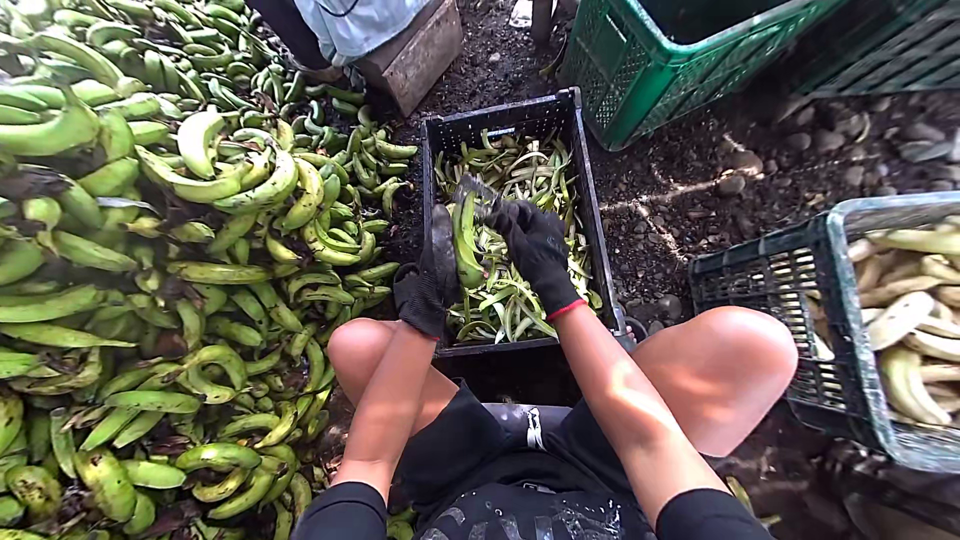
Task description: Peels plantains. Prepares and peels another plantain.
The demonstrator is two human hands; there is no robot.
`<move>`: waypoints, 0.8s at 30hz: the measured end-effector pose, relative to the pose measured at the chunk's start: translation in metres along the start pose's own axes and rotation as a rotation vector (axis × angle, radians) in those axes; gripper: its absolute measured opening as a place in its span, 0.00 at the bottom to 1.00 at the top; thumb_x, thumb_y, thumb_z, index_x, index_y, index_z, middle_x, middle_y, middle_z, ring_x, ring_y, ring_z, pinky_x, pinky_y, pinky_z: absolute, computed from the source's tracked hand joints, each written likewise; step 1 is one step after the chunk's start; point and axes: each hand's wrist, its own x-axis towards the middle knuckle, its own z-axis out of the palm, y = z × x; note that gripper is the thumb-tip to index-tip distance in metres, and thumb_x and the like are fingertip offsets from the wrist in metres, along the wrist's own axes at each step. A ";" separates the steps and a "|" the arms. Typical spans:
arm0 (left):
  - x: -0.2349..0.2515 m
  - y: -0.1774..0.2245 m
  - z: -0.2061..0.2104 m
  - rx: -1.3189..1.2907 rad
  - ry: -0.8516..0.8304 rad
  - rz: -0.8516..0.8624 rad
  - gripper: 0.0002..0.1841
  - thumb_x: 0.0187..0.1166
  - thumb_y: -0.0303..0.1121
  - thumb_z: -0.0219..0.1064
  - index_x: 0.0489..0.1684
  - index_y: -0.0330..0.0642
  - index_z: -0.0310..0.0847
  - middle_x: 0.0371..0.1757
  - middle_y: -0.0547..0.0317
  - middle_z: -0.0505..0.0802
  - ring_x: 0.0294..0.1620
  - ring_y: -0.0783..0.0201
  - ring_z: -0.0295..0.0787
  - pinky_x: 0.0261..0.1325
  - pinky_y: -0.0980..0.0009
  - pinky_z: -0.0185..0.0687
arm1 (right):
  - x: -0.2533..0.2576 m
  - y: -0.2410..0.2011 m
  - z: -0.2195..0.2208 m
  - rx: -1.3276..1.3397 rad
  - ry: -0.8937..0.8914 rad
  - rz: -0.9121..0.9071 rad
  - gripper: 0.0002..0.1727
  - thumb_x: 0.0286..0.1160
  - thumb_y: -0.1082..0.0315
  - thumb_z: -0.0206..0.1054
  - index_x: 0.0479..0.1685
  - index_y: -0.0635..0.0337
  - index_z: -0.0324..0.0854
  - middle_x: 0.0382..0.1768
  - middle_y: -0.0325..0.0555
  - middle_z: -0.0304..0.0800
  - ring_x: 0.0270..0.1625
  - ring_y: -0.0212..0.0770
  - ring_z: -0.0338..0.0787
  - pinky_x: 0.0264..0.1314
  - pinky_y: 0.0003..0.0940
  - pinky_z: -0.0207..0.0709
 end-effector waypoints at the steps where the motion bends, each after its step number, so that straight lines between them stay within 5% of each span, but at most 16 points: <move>1: -0.008 -0.001 0.000 0.040 -0.009 -0.052 0.33 0.92 0.59 0.29 0.59 0.46 0.76 0.24 0.58 0.86 0.19 0.64 0.83 0.20 0.67 0.84 | 0.010 -0.002 -0.008 0.012 0.020 0.023 0.28 0.87 0.39 0.52 0.66 0.47 0.86 0.56 0.58 0.92 0.65 0.63 0.87 0.63 0.74 0.74; 4: -0.021 -0.002 -0.018 0.036 -0.110 -0.068 0.36 0.87 0.68 0.32 0.66 0.56 0.78 0.25 0.58 0.86 0.18 0.65 0.81 0.20 0.70 0.79 | 0.021 -0.001 -0.032 0.117 0.014 -0.021 0.32 0.89 0.37 0.46 0.64 0.52 0.83 0.54 0.52 0.92 0.61 0.52 0.89 0.65 0.62 0.77; 6: -0.004 0.001 -0.021 -0.060 -0.194 0.108 0.38 0.86 0.68 0.28 0.68 0.49 0.72 0.24 0.61 0.89 0.20 0.68 0.86 0.21 0.72 0.85 | 0.009 -0.008 -0.044 0.134 -0.086 -0.074 0.37 0.84 0.30 0.46 0.61 0.51 0.84 0.49 0.50 0.91 0.56 0.50 0.89 0.60 0.62 0.77; 7: 0.002 0.003 -0.023 -0.072 -0.187 0.186 0.35 0.87 0.67 0.35 0.67 0.47 0.71 0.28 0.62 0.91 0.24 0.67 0.89 0.26 0.70 0.89 | 0.000 -0.010 -0.045 0.108 -0.149 -0.092 0.37 0.82 0.28 0.47 0.59 0.50 0.85 0.46 0.49 0.91 0.53 0.50 0.89 0.57 0.63 0.77; 9: 0.012 0.006 -0.023 -0.014 -0.077 0.357 0.23 0.91 0.51 0.50 0.70 0.42 0.71 0.45 0.60 0.91 0.40 0.67 0.91 0.45 0.67 0.93 | -0.013 -0.006 -0.039 0.051 -0.241 -0.137 0.38 0.79 0.25 0.47 0.54 0.48 0.87 0.41 0.47 0.91 0.48 0.50 0.90 0.50 0.64 0.79; 11: 0.017 0.011 -0.022 0.098 0.023 0.505 0.25 0.92 0.43 0.47 0.81 0.36 0.62 0.55 0.59 0.88 0.49 0.70 0.89 0.55 0.69 0.88 | -0.025 -0.001 -0.032 0.014 -0.316 -0.183 0.37 0.79 0.26 0.48 0.54 0.46 0.89 0.41 0.46 0.92 0.48 0.50 0.91 0.52 0.65 0.79; 15: 0.015 0.022 -0.021 0.089 0.073 0.664 0.27 0.91 0.43 0.40 0.85 0.40 0.52 0.44 0.66 0.90 0.34 0.69 0.91 0.37 0.68 0.93 | -0.064 -0.002 -0.041 -0.068 -0.337 -0.258 0.33 0.79 0.30 0.51 0.61 0.42 0.88 0.46 0.48 0.90 0.54 0.55 0.86 0.53 0.65 0.75; 18: 0.017 0.021 -0.022 0.116 0.020 0.790 0.30 0.91 0.50 0.44 0.85 0.38 0.51 0.50 0.67 0.89 0.36 0.71 0.90 0.37 0.69 0.93 | -0.060 -0.003 -0.043 -0.091 -0.323 -0.269 0.28 0.77 0.34 0.57 0.57 0.41 0.90 0.43 0.46 0.90 0.54 0.54 0.86 0.52 0.63 0.74; 20: 0.021 0.021 -0.024 0.090 0.006 0.836 0.32 0.89 0.53 0.48 0.83 0.38 0.53 0.45 0.67 0.90 0.34 0.68 0.90 0.33 0.68 0.92 | -0.056 -0.002 -0.043 -0.096 -0.322 -0.274 0.28 0.76 0.32 0.57 0.54 0.40 0.90 0.42 0.44 0.90 0.53 0.52 0.87 0.52 0.62 0.75; 24: 0.023 0.026 -0.028 0.090 -0.010 0.922 0.39 0.87 0.60 0.53 0.84 0.36 0.50 0.48 0.68 0.90 0.33 0.69 0.90 0.33 0.67 0.93 | -0.059 -0.010 -0.048 -0.142 -0.307 -0.266 0.29 0.73 0.33 0.61 0.59 0.40 0.90 0.46 0.48 0.90 0.57 0.56 0.84 0.55 0.64 0.73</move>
